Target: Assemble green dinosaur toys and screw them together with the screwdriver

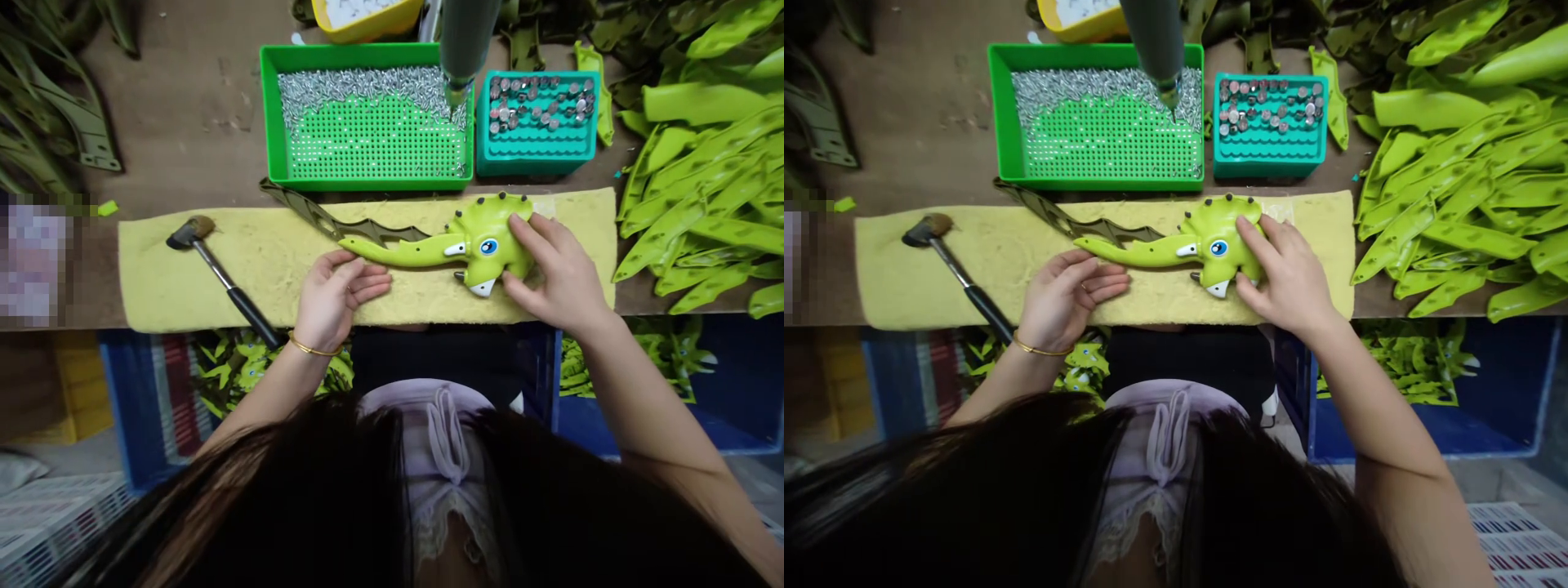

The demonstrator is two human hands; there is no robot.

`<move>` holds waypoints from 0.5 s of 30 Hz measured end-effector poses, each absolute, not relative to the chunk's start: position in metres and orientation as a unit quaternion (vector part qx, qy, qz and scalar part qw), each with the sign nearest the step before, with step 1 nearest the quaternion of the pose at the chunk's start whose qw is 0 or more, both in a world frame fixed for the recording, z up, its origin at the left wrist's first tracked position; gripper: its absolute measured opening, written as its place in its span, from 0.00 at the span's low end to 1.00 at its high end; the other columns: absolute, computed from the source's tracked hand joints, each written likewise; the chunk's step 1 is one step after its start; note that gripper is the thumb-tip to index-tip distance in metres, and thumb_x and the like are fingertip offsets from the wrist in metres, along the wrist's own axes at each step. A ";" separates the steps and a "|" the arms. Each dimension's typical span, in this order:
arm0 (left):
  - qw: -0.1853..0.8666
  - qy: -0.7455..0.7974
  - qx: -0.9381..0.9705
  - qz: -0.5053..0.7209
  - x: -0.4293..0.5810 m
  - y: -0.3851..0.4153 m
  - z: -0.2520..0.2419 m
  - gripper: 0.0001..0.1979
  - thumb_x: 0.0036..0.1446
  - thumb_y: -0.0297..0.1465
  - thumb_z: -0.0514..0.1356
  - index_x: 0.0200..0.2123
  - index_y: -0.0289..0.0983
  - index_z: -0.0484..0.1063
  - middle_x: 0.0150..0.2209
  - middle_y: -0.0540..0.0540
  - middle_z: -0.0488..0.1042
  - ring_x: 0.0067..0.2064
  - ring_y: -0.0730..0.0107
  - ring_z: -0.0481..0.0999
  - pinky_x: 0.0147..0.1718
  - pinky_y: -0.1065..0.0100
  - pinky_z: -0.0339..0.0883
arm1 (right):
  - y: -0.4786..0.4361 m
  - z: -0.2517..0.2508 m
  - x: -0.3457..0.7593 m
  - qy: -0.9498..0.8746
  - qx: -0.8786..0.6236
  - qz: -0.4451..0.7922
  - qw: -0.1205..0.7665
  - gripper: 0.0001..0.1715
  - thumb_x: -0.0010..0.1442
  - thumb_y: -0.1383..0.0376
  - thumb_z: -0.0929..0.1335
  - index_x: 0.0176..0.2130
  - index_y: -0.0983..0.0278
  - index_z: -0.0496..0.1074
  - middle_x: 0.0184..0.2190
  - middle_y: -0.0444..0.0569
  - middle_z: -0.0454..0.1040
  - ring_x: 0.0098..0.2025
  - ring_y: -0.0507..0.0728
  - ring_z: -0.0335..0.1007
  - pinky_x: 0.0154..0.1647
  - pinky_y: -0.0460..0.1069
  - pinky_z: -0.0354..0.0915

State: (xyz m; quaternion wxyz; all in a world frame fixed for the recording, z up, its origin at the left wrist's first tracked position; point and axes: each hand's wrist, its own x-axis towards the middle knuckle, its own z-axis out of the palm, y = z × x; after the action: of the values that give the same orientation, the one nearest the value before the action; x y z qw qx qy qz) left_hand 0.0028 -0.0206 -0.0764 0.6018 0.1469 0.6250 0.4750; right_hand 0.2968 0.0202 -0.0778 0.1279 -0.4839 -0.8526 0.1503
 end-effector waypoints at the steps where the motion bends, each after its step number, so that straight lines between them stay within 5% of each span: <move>1: 0.614 0.616 0.149 0.471 0.004 -0.017 -0.076 0.12 0.50 0.29 0.65 0.36 0.35 0.66 0.28 0.43 0.80 0.32 0.62 0.82 0.37 0.61 0.79 | 0.021 -0.080 0.297 -0.849 -0.487 0.158 0.134 0.40 0.57 0.56 0.65 0.66 0.60 0.55 0.61 0.58 0.63 0.62 0.69 0.61 0.62 0.67 0.60; 7: 0.623 0.578 0.156 0.504 0.017 0.000 -0.078 0.11 0.52 0.35 0.67 0.32 0.34 0.72 0.31 0.45 0.81 0.34 0.67 0.81 0.36 0.69 0.78 | 0.023 -0.078 0.304 -0.799 -0.516 0.237 0.199 0.40 0.56 0.48 0.67 0.61 0.61 0.61 0.59 0.58 0.66 0.61 0.68 0.62 0.62 0.67 0.60; 10: 0.593 0.569 0.188 0.537 0.013 -0.002 -0.077 0.14 0.48 0.38 0.69 0.33 0.35 0.72 0.31 0.48 0.80 0.36 0.67 0.81 0.35 0.69 0.78 | 0.022 -0.075 0.299 -0.642 -0.621 0.339 0.296 0.29 0.59 0.42 0.62 0.44 0.62 0.72 0.38 0.52 0.75 0.40 0.59 0.73 0.39 0.56 0.73; 12: 0.572 0.580 0.221 0.536 0.005 -0.008 -0.075 0.16 0.49 0.42 0.68 0.35 0.37 0.72 0.34 0.48 0.80 0.40 0.64 0.81 0.37 0.66 0.78 | 0.022 -0.075 0.290 -0.519 -0.654 0.428 0.346 0.29 0.60 0.40 0.60 0.31 0.61 0.70 0.24 0.45 0.70 0.24 0.52 0.66 0.22 0.49 0.65; 15: 0.458 0.653 0.322 0.510 -0.010 -0.022 -0.070 0.16 0.57 0.46 0.61 0.39 0.40 0.71 0.40 0.47 0.79 0.51 0.59 0.77 0.44 0.57 0.75 | 0.024 -0.074 0.279 -0.417 -0.651 0.513 0.373 0.28 0.55 0.41 0.65 0.22 0.62 0.64 0.16 0.41 0.62 0.16 0.48 0.54 0.15 0.45 0.52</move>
State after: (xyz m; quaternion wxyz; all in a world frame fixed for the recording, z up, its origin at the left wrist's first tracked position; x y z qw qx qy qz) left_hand -0.0097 -0.0221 -0.0701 0.4578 0.3225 0.6532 0.5097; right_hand 0.2794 0.0243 -0.0745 0.3727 -0.6511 -0.4173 0.5128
